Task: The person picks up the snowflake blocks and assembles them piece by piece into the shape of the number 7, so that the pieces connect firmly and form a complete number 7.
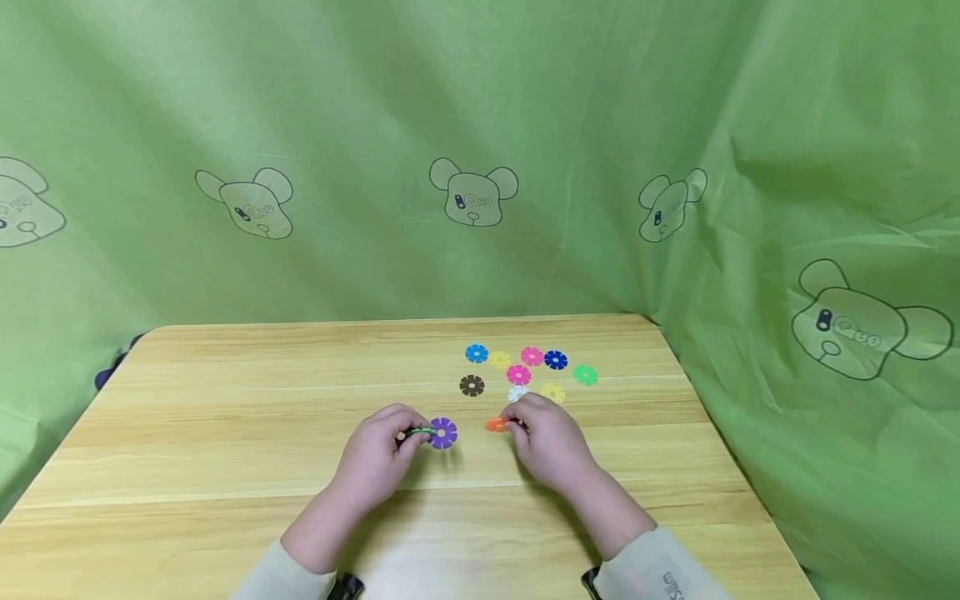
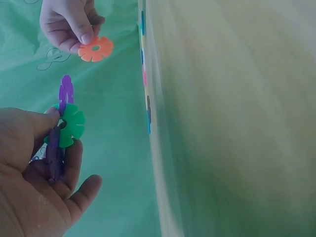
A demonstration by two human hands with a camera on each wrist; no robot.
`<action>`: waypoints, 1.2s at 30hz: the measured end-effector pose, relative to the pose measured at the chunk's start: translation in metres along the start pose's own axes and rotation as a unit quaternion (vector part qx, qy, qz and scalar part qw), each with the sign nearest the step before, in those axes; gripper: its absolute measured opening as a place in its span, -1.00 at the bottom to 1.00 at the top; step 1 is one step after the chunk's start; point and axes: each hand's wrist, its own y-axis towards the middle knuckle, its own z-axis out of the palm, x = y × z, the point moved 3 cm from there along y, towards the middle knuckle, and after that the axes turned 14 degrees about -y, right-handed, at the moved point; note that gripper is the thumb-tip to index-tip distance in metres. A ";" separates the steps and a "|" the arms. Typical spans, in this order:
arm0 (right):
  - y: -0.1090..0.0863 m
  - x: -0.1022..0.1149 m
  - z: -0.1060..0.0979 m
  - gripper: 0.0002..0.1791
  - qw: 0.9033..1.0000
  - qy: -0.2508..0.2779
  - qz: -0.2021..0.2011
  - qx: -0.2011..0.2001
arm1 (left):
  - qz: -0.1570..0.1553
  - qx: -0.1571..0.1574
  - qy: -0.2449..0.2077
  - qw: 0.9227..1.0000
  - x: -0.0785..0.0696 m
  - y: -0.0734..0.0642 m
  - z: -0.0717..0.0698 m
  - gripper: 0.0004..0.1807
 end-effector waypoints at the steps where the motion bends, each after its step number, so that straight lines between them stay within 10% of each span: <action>1: 0.000 0.000 0.000 -0.85 1.000 0.001 0.001 0.002 | 0.002 0.002 0.000 1.000 0.000 0.000 0.000 -0.94; 36: -0.001 0.012 0.004 -0.84 0.996 0.012 -0.082 -0.031 | 0.014 0.058 0.020 0.998 0.001 0.015 0.019 -0.95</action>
